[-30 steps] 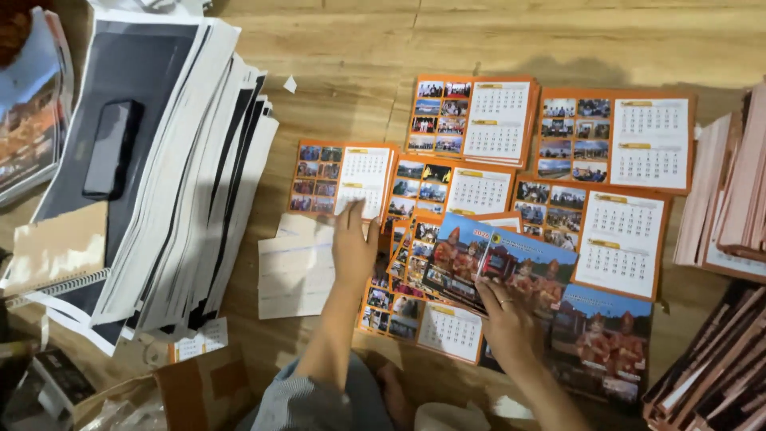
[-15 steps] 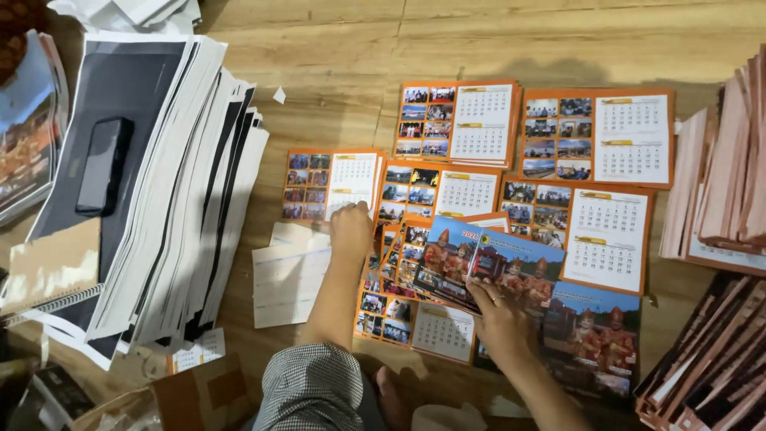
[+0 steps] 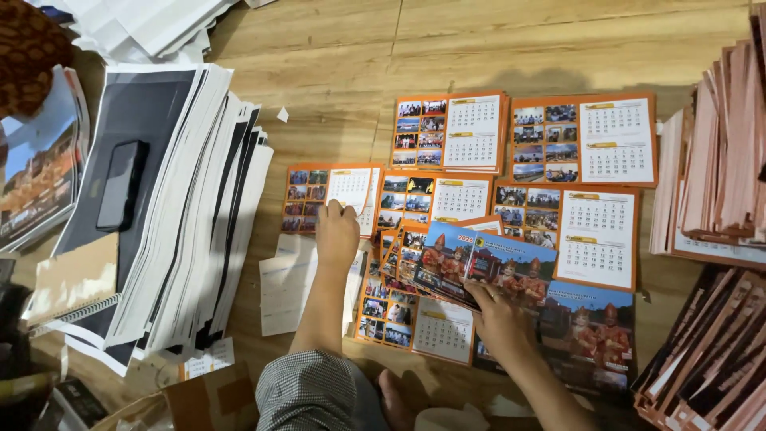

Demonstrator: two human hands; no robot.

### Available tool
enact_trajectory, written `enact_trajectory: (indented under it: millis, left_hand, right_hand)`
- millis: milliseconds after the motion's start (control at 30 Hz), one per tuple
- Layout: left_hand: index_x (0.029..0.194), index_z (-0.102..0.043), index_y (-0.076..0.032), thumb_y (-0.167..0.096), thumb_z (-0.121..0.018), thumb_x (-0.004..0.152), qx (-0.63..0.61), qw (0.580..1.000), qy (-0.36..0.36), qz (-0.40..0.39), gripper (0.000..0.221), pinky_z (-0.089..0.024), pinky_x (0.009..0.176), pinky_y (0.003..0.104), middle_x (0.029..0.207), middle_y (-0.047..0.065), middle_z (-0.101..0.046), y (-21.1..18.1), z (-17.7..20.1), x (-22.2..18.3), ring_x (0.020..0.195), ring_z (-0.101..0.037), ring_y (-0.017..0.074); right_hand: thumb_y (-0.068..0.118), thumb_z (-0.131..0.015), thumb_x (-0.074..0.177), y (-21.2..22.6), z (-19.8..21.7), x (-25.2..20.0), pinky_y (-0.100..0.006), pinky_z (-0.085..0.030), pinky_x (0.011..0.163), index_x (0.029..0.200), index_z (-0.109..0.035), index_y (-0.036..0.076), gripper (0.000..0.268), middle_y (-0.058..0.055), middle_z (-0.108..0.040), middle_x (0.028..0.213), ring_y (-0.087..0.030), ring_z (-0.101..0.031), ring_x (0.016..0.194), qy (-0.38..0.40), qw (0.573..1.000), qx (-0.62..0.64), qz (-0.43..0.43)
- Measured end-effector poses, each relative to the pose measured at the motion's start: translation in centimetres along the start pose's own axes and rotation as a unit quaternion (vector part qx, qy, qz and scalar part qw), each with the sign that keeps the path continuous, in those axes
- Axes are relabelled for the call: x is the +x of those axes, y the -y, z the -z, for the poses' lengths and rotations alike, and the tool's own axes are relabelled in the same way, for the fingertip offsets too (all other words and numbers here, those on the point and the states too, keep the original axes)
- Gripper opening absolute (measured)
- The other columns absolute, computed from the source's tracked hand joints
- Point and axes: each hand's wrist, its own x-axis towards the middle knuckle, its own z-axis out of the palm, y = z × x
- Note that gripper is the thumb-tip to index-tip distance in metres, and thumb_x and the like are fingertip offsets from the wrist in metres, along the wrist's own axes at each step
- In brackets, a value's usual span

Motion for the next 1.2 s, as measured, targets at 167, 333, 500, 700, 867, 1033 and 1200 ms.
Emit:
enact_trajectory:
  millis: [167,333,500,700,867,1033,1200]
  left_hand:
    - [0.099,-0.046,-0.004,0.008,-0.047,0.085,-0.173,0.970,0.106,0.137,0.019,-0.051,0.043,0.041,0.074,0.012,-0.063,-0.3,-0.7,-1.0,0.058,-0.065,0.0341]
    - [0.100,-0.055,-0.008,-0.006,-0.050,0.089,-0.208,0.963,0.138,0.105,0.012,-0.048,0.045,0.039,0.063,0.009,-0.063,-0.5,-0.9,-1.2,0.054,-0.061,0.0280]
    - [0.097,-0.054,-0.010,0.002,-0.058,0.076,-0.270,0.953,0.073,0.117,0.025,-0.047,0.048,0.040,0.069,0.009,-0.064,-1.0,0.9,-0.9,0.059,-0.062,0.0287]
    - [0.090,-0.048,-0.010,-0.001,-0.065,0.078,-0.410,0.852,0.132,0.296,0.023,-0.051,0.057,0.038,0.067,0.005,-0.068,-1.4,3.6,-0.5,0.068,-0.066,0.0269]
    - [0.102,-0.057,-0.008,0.005,-0.062,0.077,-0.685,0.527,0.031,0.502,0.028,-0.057,0.078,0.031,0.120,0.016,-0.059,-1.1,8.6,0.3,0.097,-0.063,0.0283]
    - [0.107,-0.048,-0.015,-0.005,-0.057,0.086,-0.565,0.710,0.034,0.419,0.025,-0.052,0.065,0.028,0.102,0.004,-0.058,-3.5,13.7,-0.7,0.081,-0.056,0.0166]
    - [0.086,-0.057,-0.011,-0.010,-0.052,0.073,-0.175,0.981,0.038,-0.071,0.014,-0.047,0.054,0.039,0.085,0.009,-0.053,-12.7,8.6,-7.9,0.073,-0.052,0.0271]
  right_hand:
    - [-0.001,-0.061,0.074,0.2,0.5,0.1,-0.023,-0.039,0.027,0.125,-0.054,0.022,0.057,-0.006,-0.057,0.127,-0.009,-0.047,0.030,0.020,0.999,0.016,-0.019]
    - [-0.002,-0.060,0.073,0.1,0.4,0.2,-0.022,-0.038,0.026,0.125,-0.054,0.022,0.057,-0.008,-0.058,0.124,-0.008,-0.045,0.030,0.013,1.000,0.010,-0.008]
    - [-0.002,-0.059,0.074,0.1,0.4,0.2,-0.022,-0.035,0.025,0.126,-0.053,0.024,0.058,-0.003,-0.058,0.126,-0.008,-0.042,0.028,0.017,1.000,0.014,-0.015]
    - [-0.002,-0.059,0.073,-0.2,0.1,0.2,-0.023,-0.033,0.027,0.127,-0.052,0.024,0.060,-0.001,-0.060,0.123,-0.009,-0.042,0.030,0.018,1.000,0.005,-0.015]
    - [0.001,-0.063,0.073,0.1,0.5,0.3,-0.017,-0.034,0.026,0.125,-0.053,0.024,0.057,-0.007,-0.056,0.128,-0.002,-0.037,0.028,0.033,0.999,0.011,-0.021]
    - [-0.001,-0.057,0.082,1.5,4.1,0.7,-0.017,-0.050,0.030,0.116,-0.054,0.013,0.037,-0.013,-0.063,0.107,-0.007,-0.054,0.037,-0.041,0.996,0.072,-0.040]
    - [-0.008,-0.050,0.085,2.5,9.0,-0.2,-0.029,-0.042,0.037,0.127,-0.058,0.011,0.046,-0.011,-0.068,0.107,-0.015,-0.048,0.042,-0.217,0.974,0.059,-0.008]
